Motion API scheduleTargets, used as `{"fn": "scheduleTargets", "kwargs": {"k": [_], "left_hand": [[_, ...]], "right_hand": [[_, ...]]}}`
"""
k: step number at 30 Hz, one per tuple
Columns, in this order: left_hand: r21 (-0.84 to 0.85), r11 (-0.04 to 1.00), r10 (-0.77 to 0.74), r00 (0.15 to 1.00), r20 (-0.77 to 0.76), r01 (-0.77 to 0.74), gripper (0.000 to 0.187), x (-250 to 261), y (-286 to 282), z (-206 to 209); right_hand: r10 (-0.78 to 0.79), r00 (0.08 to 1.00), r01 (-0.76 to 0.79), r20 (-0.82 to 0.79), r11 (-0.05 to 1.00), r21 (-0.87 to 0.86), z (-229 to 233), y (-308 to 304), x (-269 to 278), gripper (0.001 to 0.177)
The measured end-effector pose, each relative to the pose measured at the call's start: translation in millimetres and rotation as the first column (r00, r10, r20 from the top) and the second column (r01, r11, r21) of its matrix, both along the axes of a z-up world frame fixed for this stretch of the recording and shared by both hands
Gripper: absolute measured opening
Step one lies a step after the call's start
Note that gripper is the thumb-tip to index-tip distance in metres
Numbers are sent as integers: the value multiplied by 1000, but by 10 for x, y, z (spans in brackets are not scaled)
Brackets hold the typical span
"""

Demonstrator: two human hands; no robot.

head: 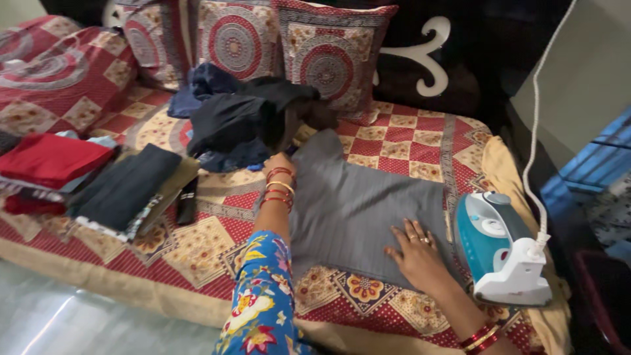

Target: The person irons a dark-colored t-shirt and a gray t-shirt on a bed using a steam iron. They smooth the fabric, move the iron back and forth, and fold the shirts after ironing.

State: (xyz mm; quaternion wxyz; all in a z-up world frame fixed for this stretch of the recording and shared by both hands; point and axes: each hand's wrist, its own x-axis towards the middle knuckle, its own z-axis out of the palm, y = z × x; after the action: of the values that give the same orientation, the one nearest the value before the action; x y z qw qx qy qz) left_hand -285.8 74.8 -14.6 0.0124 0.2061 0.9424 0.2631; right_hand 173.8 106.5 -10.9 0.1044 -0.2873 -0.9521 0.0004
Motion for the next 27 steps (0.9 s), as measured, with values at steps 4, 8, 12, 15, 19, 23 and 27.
{"fn": "scheduleTargets", "kwargs": {"k": [4,8,12,15,19,23,27], "left_hand": [[-10,999,41,998,-52,-42,29,-119,-76,-91],[-10,996,78,951,-298,-84,25,-55,-113,-210],[86,994,110,810,-575,-73,17,197,-24,-168],[-14,990,-121,811,-572,137,15,513,208,-99],[-191,830,-554,737,-387,524,27,1270,558,-244],[-220,759,-646,666,-373,613,36,1872,689,-448],[-166,726,-681,664,-309,667,55,2075,737,-416]], "right_hand": [[-167,977,173,134,984,-30,84,-21,31,72],[-214,962,227,168,972,-61,137,-67,56,77],[-258,953,269,162,962,-49,172,-131,46,78],[-301,941,314,157,947,-66,183,-133,73,82],[-291,948,289,126,957,35,139,-122,184,89],[-353,925,367,142,926,-90,-4,-69,273,60],[-408,909,413,81,908,-68,-62,93,323,38]]}}
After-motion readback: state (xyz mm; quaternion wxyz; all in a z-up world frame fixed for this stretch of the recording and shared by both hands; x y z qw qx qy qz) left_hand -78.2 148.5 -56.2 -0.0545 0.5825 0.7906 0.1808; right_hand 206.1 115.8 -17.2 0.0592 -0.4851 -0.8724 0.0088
